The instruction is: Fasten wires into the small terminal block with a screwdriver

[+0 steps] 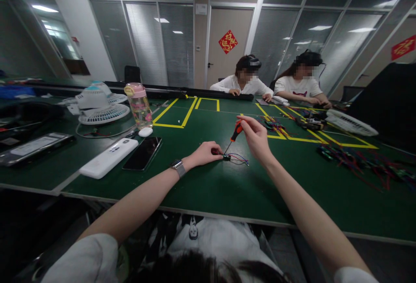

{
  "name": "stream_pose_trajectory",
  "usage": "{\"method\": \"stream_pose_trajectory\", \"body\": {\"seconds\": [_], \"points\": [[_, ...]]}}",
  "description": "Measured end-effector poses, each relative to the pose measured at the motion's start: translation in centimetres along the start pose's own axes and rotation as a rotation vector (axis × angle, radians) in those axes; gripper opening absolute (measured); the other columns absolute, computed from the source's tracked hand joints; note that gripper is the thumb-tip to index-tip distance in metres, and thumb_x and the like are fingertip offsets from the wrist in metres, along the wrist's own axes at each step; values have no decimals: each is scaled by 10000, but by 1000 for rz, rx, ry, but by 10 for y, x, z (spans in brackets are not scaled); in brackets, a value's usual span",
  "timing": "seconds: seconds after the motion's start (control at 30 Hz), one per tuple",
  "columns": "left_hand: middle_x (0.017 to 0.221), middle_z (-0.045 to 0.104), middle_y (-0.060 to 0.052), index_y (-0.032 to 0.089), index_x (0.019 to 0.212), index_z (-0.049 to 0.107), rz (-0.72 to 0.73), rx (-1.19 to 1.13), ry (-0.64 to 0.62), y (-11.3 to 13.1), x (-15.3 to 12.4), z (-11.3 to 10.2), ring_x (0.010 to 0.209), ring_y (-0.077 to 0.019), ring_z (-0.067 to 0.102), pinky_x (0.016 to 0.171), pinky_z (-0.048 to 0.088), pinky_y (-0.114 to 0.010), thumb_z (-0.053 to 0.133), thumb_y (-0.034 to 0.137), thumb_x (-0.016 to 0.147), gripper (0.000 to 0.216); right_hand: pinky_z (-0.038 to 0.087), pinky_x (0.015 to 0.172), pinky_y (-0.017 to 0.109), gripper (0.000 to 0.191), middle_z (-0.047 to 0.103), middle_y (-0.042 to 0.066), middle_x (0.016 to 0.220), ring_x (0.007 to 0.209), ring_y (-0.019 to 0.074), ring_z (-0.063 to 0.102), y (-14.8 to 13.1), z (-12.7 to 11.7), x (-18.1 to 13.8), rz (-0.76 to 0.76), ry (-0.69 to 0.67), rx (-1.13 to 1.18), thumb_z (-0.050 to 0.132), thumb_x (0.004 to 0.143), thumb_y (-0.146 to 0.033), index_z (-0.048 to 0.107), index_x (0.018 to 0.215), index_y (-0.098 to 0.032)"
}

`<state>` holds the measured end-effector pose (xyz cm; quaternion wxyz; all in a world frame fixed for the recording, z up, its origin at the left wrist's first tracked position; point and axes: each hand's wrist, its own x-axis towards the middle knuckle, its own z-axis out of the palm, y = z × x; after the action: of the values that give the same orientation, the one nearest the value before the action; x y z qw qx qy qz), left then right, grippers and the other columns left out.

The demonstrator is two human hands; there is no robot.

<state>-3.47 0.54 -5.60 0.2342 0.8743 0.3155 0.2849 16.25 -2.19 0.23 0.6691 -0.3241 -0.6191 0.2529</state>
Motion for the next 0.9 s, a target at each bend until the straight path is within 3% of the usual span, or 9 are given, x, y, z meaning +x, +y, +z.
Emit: {"method": "stream_pose_trajectory", "body": {"seconds": [0.2,0.37,0.6,0.73,0.9], "points": [[858,661,-29,168,874,738,-8,12,-3,1,0,0,785,-160,603,718,441,-253,727,293,799,146,512,885,376,247,726,39,959,946,198,669,3,0,1,66,-65,138,627,858,-446,710,1003,-264],[880,667,-35,170,881,741,-4,18,-10,2,0,-1,805,-163,610,757,446,-261,724,295,807,146,512,840,350,213,703,20,909,821,174,637,5,-3,2,20,1,22,708,788,-444,725,880,-252],[850,658,-31,164,863,740,-9,10,8,0,0,0,783,-160,607,727,445,-255,731,296,797,148,523,895,393,324,717,27,911,872,187,674,-1,1,2,159,-96,253,699,789,-479,689,1039,-273],[857,660,-33,160,864,738,-7,3,1,1,0,0,782,-158,606,732,447,-256,729,290,797,146,523,914,404,255,714,28,920,902,191,685,0,4,1,151,-109,304,681,810,-473,677,965,-270],[864,655,-33,168,867,736,-17,2,1,2,0,-1,784,-158,602,724,446,-254,731,298,796,148,539,811,369,226,674,2,862,795,170,650,4,1,1,155,-79,255,719,769,-456,663,892,-275]]}}
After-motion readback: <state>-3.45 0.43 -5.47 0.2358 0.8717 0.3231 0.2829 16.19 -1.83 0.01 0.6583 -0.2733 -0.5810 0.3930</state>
